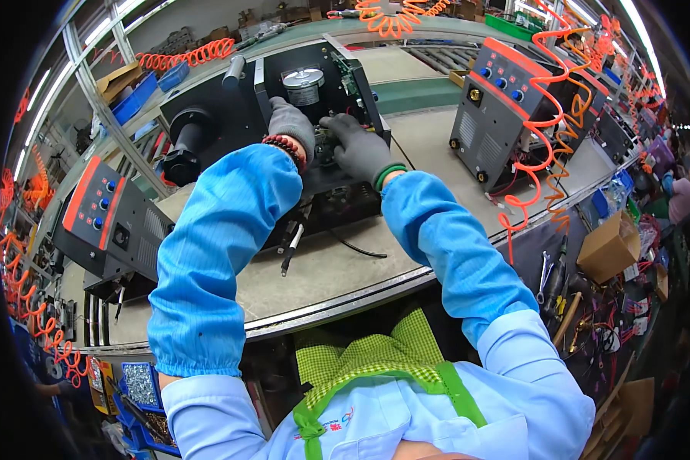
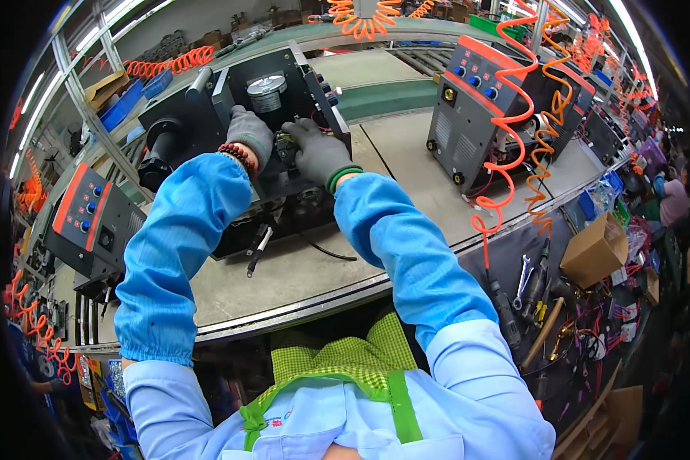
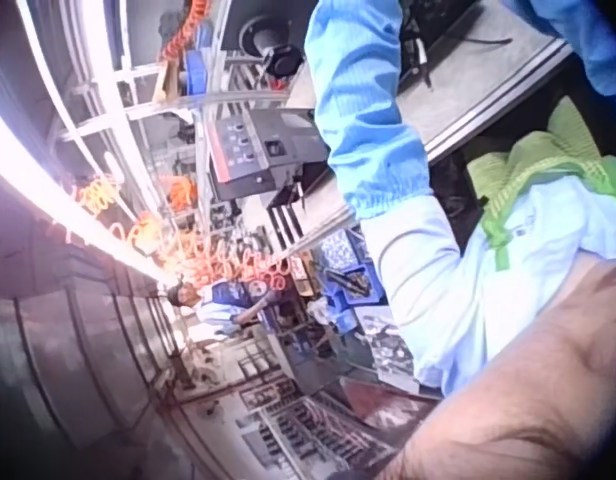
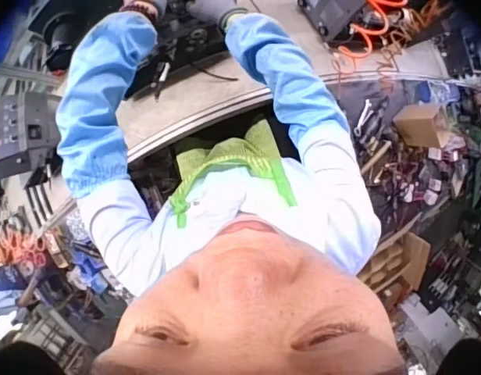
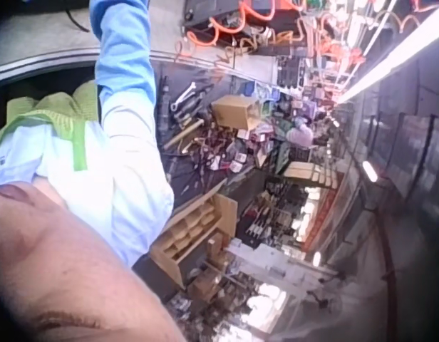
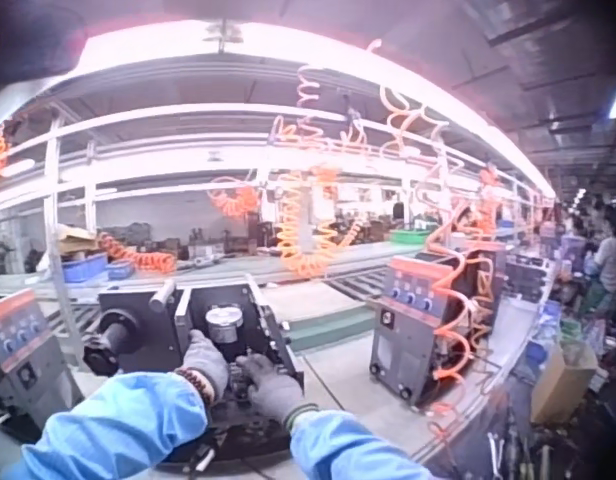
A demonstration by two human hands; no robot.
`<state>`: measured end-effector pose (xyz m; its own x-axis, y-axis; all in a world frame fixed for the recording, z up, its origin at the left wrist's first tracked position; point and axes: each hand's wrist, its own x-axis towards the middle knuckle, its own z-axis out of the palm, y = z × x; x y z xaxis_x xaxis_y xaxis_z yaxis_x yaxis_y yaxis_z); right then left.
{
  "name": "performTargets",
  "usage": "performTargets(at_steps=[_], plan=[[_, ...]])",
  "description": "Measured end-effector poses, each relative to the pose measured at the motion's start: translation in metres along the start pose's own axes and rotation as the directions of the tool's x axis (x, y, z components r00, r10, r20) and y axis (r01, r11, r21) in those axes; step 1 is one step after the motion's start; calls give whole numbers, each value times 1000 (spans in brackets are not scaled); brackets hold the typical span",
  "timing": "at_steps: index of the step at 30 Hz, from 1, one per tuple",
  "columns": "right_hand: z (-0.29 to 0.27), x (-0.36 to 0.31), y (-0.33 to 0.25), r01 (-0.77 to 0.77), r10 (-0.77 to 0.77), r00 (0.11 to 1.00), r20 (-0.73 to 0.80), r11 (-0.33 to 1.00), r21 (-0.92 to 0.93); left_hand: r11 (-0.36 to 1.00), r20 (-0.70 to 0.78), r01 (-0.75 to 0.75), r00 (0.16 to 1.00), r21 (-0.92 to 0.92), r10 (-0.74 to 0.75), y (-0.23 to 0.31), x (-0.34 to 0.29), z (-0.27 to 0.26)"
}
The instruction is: The person assembles an electronic device on a factory workbench. They use a pneumatic screwdriver to secure internal components, a screwdriver to tighten screws, and pliers to adjust parts. The person also handles metal brackets and wires, eventually closing the device's casing.
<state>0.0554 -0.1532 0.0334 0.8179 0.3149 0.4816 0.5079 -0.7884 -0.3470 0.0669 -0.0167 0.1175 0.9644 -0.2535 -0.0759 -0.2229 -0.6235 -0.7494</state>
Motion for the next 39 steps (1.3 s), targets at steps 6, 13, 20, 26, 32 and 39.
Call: performTargets(at_steps=[6,13,20,26,32,39], plan=[[-8,-5,-15,-41,62,992,107,982,-187,995,-41,83,996,-47,-84,4,8,5],[-5,-6,-19,-31,53,994,97,976,-217,984,-208,52,974,-168,-87,-3,-4,6],[1,-5,-14,-57,60,998,22,994,-98,969,-677,-11,717,-246,-164,-2,-10,14],[-8,-78,-9,185,-177,972,-153,982,39,955,-747,-116,651,-273,-134,0,3,31],[-107,-275,64,-64,61,997,-53,997,-50,966,-783,-150,618,-212,-76,9,-12,23],[-270,-475,160,-693,676,689,-262,507,-514,715,-891,-612,453,-338,-34,52,-81,6]])
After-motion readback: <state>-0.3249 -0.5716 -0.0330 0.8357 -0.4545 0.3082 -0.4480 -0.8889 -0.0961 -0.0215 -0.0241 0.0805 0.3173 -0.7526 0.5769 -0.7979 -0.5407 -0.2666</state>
